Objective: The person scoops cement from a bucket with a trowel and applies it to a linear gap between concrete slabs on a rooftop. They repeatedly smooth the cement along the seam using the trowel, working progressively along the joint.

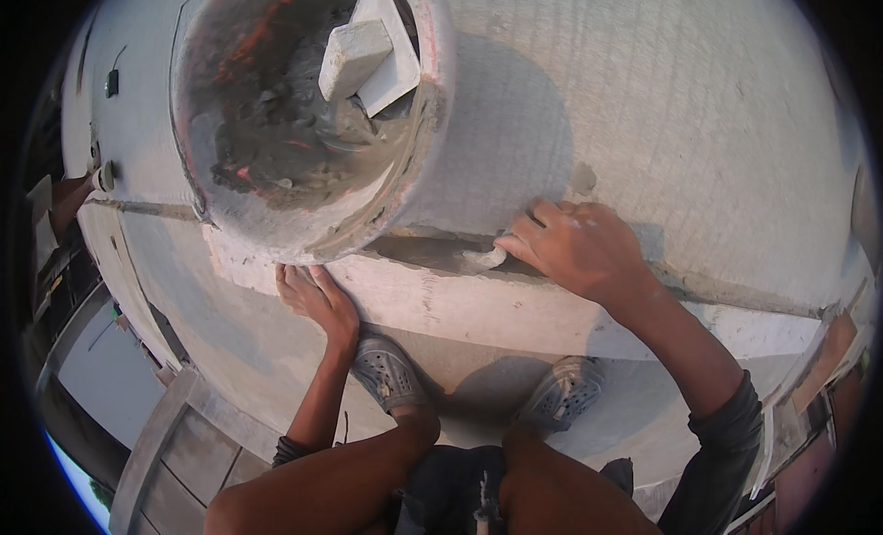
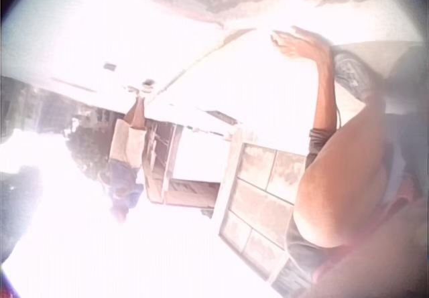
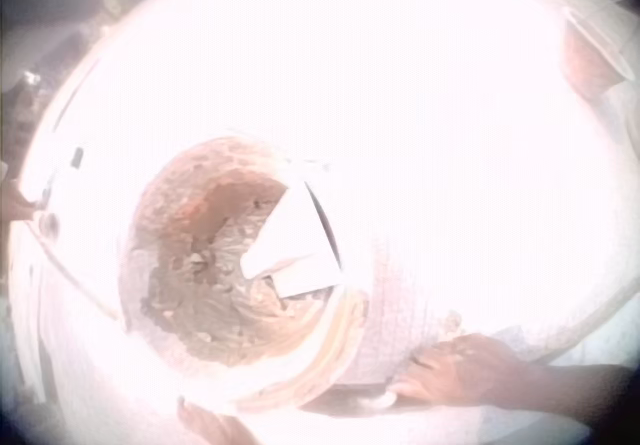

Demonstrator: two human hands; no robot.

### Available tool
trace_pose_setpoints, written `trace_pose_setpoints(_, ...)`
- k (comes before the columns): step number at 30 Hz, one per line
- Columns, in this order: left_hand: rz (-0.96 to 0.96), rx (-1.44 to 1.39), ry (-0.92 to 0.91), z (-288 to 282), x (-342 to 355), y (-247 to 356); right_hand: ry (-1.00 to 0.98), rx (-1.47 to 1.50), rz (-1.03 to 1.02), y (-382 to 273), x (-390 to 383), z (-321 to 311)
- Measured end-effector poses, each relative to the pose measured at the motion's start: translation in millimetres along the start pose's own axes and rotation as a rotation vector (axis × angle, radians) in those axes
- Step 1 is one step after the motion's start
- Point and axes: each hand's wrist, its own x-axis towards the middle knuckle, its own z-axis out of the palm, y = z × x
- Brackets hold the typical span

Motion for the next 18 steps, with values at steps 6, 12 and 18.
trace_pose_setpoints(6,-0.013,0.000,-0.008,-2,0,3,0.005,-0.080,-0.102,21,-37,-21)
trace_pose_setpoints(12,0.017,0.014,-0.007,-3,0,0,0.005,-0.137,-0.032,42,-48,-5)
trace_pose_setpoints(18,-0.009,0.000,-0.009,-1,0,3,0.025,-0.118,-0.079,34,-55,-8)
